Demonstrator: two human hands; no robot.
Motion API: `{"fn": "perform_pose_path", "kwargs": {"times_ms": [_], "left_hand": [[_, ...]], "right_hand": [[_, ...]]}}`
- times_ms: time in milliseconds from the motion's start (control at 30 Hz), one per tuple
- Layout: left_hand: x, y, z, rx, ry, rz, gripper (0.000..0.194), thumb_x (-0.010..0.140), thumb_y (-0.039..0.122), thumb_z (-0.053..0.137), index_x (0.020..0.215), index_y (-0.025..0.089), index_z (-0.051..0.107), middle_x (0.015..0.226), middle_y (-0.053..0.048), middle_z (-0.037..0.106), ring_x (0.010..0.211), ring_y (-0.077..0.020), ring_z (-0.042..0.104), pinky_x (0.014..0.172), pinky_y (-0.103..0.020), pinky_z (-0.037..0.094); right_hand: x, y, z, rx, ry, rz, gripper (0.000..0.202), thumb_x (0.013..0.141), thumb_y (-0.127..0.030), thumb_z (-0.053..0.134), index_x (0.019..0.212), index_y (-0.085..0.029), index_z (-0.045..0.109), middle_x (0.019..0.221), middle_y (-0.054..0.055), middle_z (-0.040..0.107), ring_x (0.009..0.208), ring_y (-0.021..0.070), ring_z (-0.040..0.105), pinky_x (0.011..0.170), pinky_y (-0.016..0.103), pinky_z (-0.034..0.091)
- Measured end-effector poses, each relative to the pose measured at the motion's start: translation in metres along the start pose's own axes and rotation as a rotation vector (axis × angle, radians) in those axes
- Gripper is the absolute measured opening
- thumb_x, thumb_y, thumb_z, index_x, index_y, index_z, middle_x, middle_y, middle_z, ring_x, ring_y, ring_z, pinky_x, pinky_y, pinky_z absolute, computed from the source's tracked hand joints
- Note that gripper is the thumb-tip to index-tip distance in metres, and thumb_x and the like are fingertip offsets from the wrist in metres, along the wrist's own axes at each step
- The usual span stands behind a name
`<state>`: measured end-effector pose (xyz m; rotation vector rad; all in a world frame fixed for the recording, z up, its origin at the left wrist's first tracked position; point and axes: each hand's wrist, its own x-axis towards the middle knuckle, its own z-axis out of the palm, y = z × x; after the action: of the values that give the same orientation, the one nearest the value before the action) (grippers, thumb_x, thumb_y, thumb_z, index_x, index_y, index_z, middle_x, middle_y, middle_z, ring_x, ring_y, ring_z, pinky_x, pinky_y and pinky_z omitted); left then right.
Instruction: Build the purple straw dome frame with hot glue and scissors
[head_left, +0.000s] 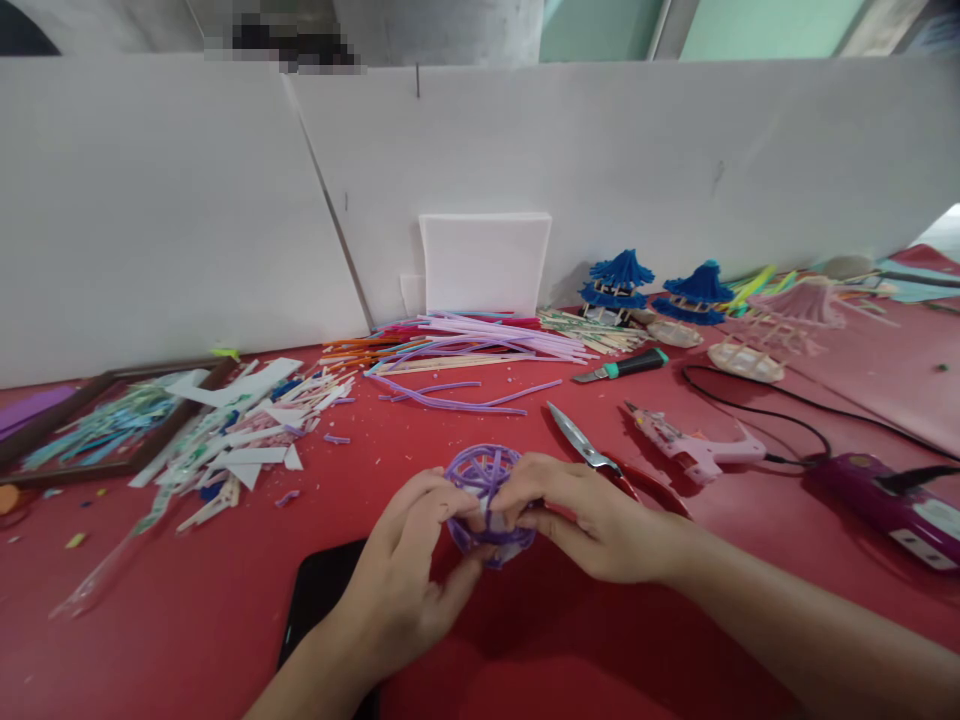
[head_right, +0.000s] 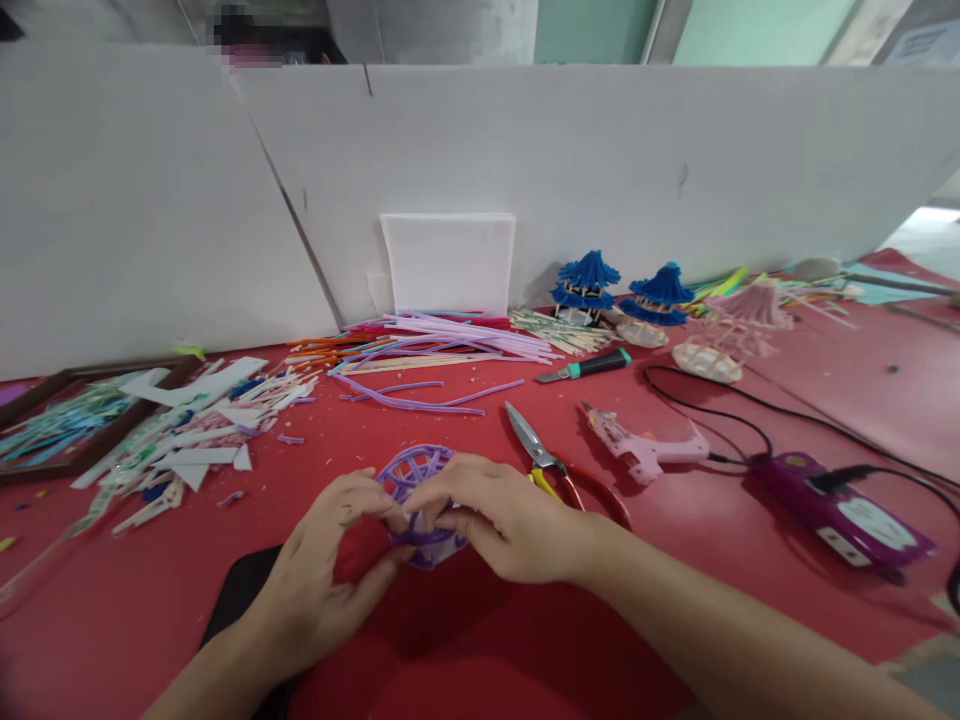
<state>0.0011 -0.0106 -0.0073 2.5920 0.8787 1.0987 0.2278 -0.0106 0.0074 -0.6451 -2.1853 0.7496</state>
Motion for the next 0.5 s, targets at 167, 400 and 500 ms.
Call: {"fn": "perform_pose_path", "kwargs": {"times_ms": [167,400,500], "left_hand": [[0.000,-0.001,-0.002,-0.001,-0.049,0.044,0.025,0.085,0.012,0.057,0.107,0.019,0.048,0.094,-0.005,0.063,0.095,-0.0183,0.056,0.098,-0.038,0.043],[0.003,0.000,-0.001,-0.022,-0.044,-0.002,0.022,0.085,0.013,0.058,0.103,0.019,0.049,0.089,-0.004,0.062,0.094,-0.0185,0.056,0.091,-0.033,0.047],[0.003,0.001,0.000,0.002,-0.026,0.026,0.023,0.084,0.013,0.059,0.105,0.019,0.050,0.089,-0.004,0.063,0.091,-0.0184,0.057,0.090,-0.034,0.047]], "right_hand": [[-0.001,0.001,0.000,-0.012,0.012,0.033,0.031,0.090,-0.005,0.048,0.117,-0.019,0.053,0.102,0.008,0.066,0.095,0.0152,0.060,0.087,0.030,0.049],[0.001,0.013,-0.017,-0.131,0.029,-0.004,0.016,0.085,-0.026,0.067,0.098,-0.017,0.065,0.095,0.008,0.064,0.094,0.0199,0.055,0.088,0.037,0.045],[0.002,0.016,-0.017,-0.080,0.000,-0.034,0.013,0.087,-0.029,0.066,0.083,-0.017,0.068,0.088,0.008,0.064,0.092,0.0189,0.056,0.085,0.035,0.047]]}}
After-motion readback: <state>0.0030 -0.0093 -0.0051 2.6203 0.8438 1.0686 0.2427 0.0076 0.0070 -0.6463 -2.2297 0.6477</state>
